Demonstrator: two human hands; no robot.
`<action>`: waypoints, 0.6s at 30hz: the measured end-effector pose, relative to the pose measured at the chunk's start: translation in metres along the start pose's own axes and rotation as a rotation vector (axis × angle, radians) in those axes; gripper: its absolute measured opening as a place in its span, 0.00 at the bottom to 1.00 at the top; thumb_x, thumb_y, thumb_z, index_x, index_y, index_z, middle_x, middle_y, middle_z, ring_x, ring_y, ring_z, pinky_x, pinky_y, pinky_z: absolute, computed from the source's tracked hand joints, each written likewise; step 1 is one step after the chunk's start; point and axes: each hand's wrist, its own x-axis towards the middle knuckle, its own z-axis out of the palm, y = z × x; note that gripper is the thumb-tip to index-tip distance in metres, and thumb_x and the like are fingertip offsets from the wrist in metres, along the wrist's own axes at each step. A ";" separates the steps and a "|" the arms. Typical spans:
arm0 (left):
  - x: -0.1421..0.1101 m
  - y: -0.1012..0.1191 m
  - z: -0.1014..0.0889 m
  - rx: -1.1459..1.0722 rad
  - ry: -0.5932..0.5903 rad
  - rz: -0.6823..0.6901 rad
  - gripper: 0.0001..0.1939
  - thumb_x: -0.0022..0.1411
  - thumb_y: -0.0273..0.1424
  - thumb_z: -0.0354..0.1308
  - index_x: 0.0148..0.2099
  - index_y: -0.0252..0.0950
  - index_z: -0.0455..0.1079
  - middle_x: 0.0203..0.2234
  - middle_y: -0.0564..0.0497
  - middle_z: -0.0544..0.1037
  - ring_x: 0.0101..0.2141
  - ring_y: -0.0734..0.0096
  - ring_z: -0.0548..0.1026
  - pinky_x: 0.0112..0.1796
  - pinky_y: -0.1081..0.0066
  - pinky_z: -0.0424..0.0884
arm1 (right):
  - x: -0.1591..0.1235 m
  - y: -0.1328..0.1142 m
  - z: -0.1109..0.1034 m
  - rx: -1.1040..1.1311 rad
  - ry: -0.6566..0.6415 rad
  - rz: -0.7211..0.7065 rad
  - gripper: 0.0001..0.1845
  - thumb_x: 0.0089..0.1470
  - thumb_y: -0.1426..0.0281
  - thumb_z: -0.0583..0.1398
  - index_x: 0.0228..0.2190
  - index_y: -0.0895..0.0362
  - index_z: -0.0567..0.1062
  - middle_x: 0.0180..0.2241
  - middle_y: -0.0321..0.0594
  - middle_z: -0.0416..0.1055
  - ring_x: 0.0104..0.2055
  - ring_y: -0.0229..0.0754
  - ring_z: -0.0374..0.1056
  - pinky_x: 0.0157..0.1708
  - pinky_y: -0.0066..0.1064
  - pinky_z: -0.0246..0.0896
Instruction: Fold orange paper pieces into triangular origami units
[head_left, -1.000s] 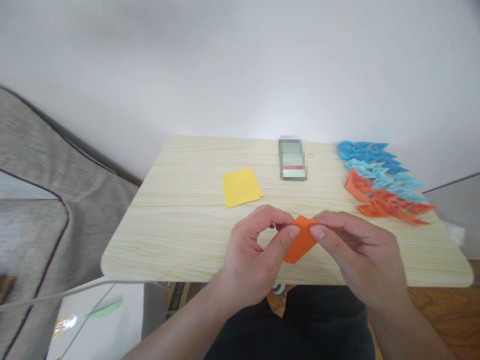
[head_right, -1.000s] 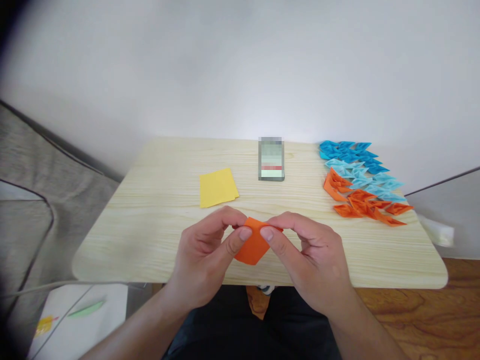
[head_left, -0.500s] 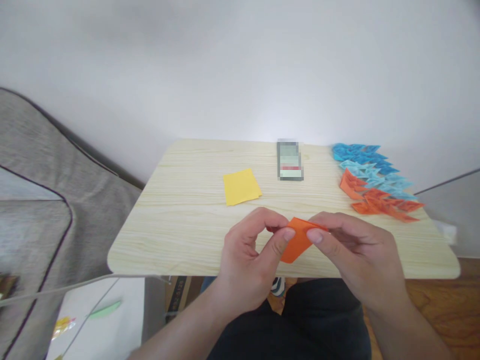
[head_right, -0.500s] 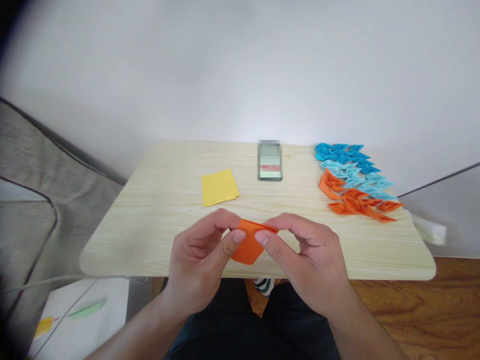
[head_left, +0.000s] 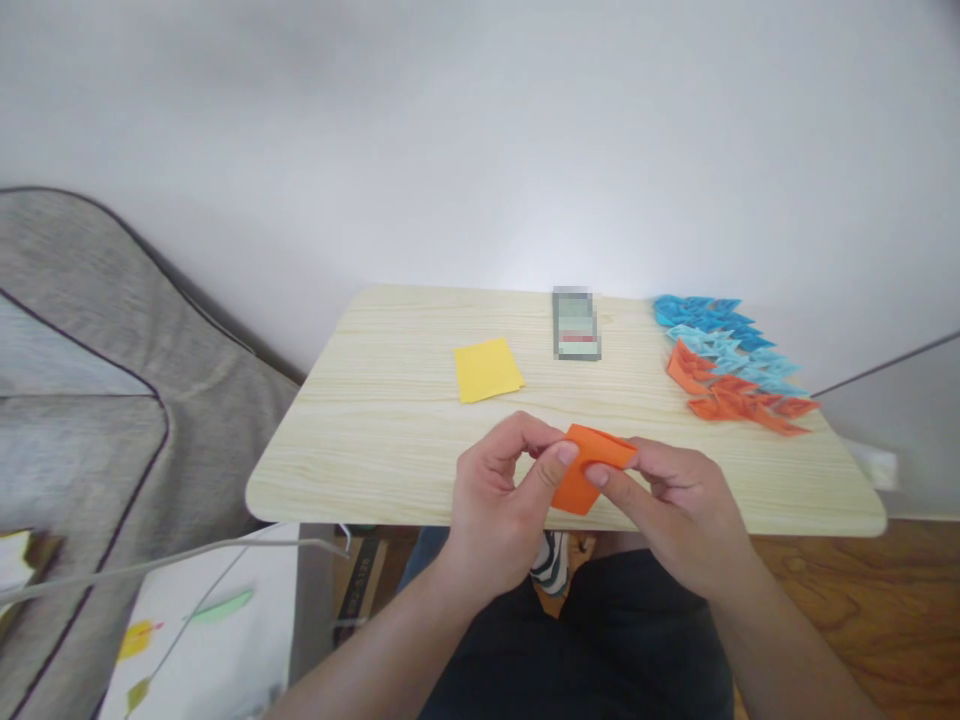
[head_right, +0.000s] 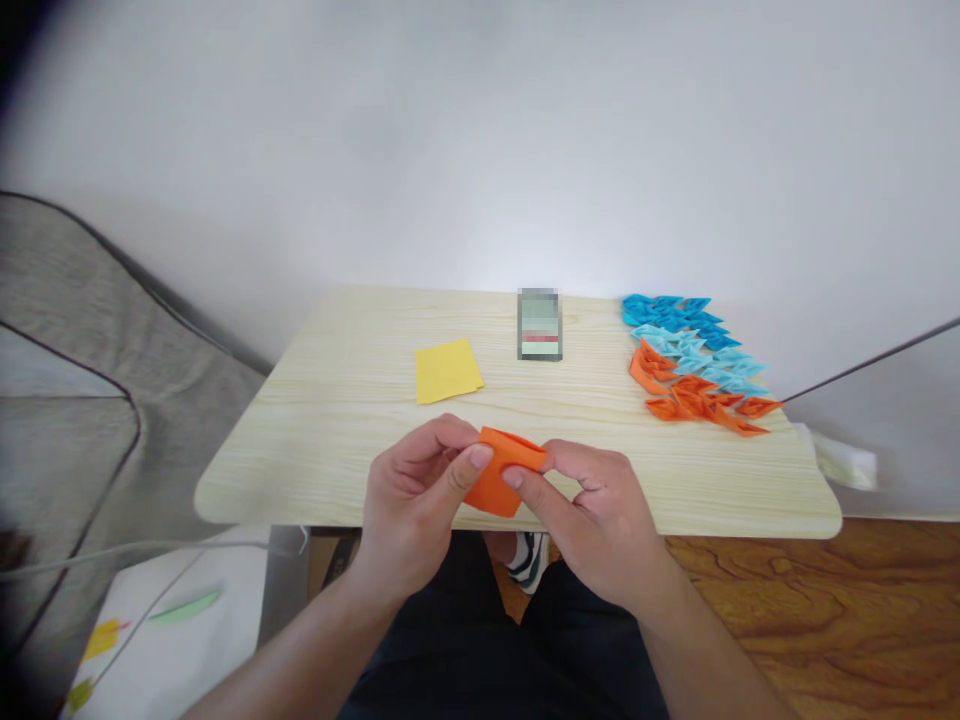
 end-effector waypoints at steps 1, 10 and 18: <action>-0.001 0.000 0.000 0.009 0.005 0.004 0.06 0.67 0.33 0.65 0.38 0.37 0.76 0.30 0.53 0.74 0.33 0.73 0.69 0.37 0.71 0.67 | -0.001 0.000 0.000 -0.001 0.007 0.004 0.11 0.62 0.60 0.65 0.31 0.52 0.83 0.31 0.36 0.80 0.42 0.47 0.76 0.41 0.33 0.68; 0.001 -0.005 0.002 -0.102 0.064 -0.011 0.09 0.65 0.34 0.67 0.35 0.35 0.75 0.27 0.54 0.75 0.29 0.76 0.70 0.32 0.76 0.67 | -0.006 0.003 0.009 0.080 -0.174 0.097 0.18 0.66 0.56 0.60 0.34 0.55 0.82 0.33 0.37 0.79 0.35 0.43 0.71 0.37 0.32 0.65; 0.005 -0.006 0.007 -0.092 0.143 -0.030 0.12 0.62 0.37 0.69 0.33 0.34 0.74 0.25 0.54 0.75 0.26 0.77 0.70 0.28 0.76 0.68 | -0.014 0.004 0.019 0.134 -0.165 0.153 0.23 0.66 0.54 0.59 0.28 0.56 0.81 0.30 0.38 0.78 0.34 0.42 0.72 0.35 0.29 0.66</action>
